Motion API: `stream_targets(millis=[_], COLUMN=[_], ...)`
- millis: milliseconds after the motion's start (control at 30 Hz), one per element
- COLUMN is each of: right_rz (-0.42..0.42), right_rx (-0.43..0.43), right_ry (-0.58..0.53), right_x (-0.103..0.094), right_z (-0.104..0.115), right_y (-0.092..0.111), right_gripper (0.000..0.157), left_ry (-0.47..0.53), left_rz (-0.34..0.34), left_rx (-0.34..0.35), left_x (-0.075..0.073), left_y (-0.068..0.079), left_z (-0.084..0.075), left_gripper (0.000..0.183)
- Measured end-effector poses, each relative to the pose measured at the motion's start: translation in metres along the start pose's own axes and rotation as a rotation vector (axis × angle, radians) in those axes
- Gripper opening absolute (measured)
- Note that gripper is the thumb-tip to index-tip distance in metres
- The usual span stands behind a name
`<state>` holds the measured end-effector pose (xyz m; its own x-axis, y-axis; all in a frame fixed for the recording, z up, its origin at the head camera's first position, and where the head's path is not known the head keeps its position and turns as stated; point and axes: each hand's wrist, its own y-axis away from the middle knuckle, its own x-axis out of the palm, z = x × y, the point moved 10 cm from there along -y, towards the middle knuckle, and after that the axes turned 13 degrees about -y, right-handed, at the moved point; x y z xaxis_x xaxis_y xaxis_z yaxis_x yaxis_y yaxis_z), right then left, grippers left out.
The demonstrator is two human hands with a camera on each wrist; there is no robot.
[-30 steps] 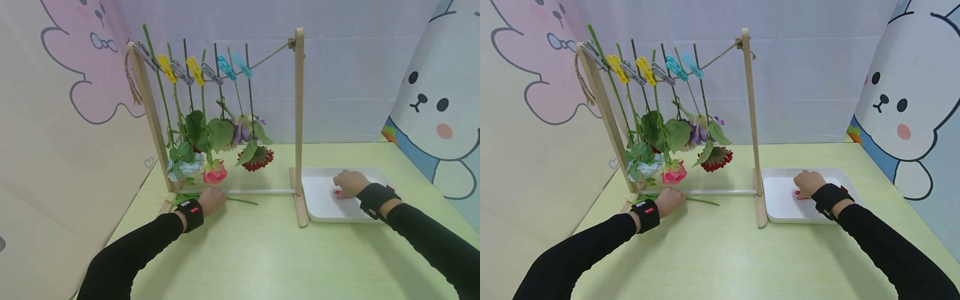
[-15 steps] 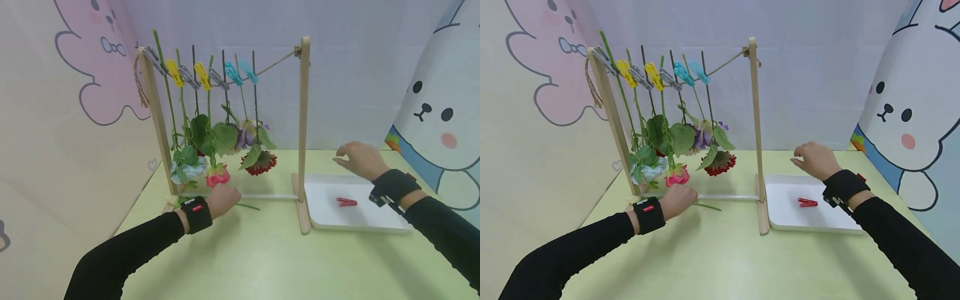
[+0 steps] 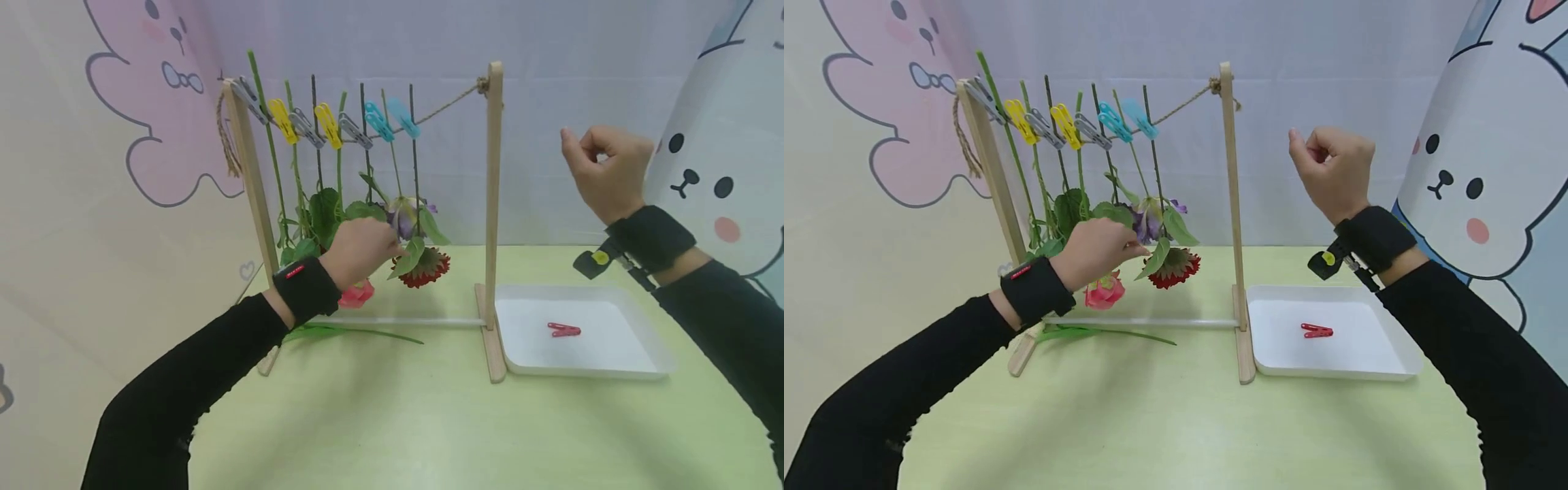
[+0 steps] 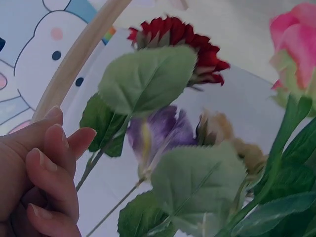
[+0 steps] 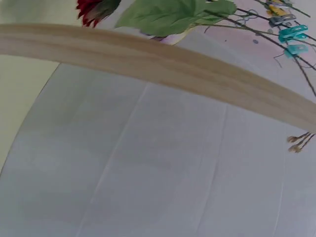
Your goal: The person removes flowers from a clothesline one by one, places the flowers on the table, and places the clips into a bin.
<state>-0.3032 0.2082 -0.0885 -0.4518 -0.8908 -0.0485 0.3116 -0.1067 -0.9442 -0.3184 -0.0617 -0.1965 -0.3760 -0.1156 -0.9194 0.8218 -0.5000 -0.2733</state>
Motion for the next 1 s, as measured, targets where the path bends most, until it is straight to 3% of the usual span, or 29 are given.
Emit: stream_targets(millis=[200,300,433,567,800,1000], right_rz=[-0.101,-0.078,0.162,0.419,0.552,0.723], right_rx=[0.072,0.035,-0.078,-0.052,-0.038,0.094], right_ry=[-0.147,-0.152,0.025,0.188,0.270,0.338], right_x=[0.019,0.038,0.084,0.126,0.164,0.198], right_z=[0.016,0.028,0.053,0.066,0.085,0.078], right_y=[-0.038,-0.053,-0.064,-0.070,-0.083,-0.078], right_gripper=[0.044,0.044,0.036,0.038,0.038,0.032], left_ry=[0.072,0.101,0.108,0.114,0.170,0.226], left_rz=[-0.016,-0.042,-0.054,-0.060,-0.063,-0.041], left_rx=[-0.071,-0.108,-0.151,-0.177,-0.209,-0.263], left_x=[-0.033,-0.044,-0.049,-0.048,-0.046,-0.033], left_y=[-0.021,-0.031,-0.040,-0.048,-0.057,-0.060], left_z=[0.024,0.031,0.036,0.038,0.038,0.042], left_gripper=[0.027,0.025,0.026,0.027,0.029,0.032])
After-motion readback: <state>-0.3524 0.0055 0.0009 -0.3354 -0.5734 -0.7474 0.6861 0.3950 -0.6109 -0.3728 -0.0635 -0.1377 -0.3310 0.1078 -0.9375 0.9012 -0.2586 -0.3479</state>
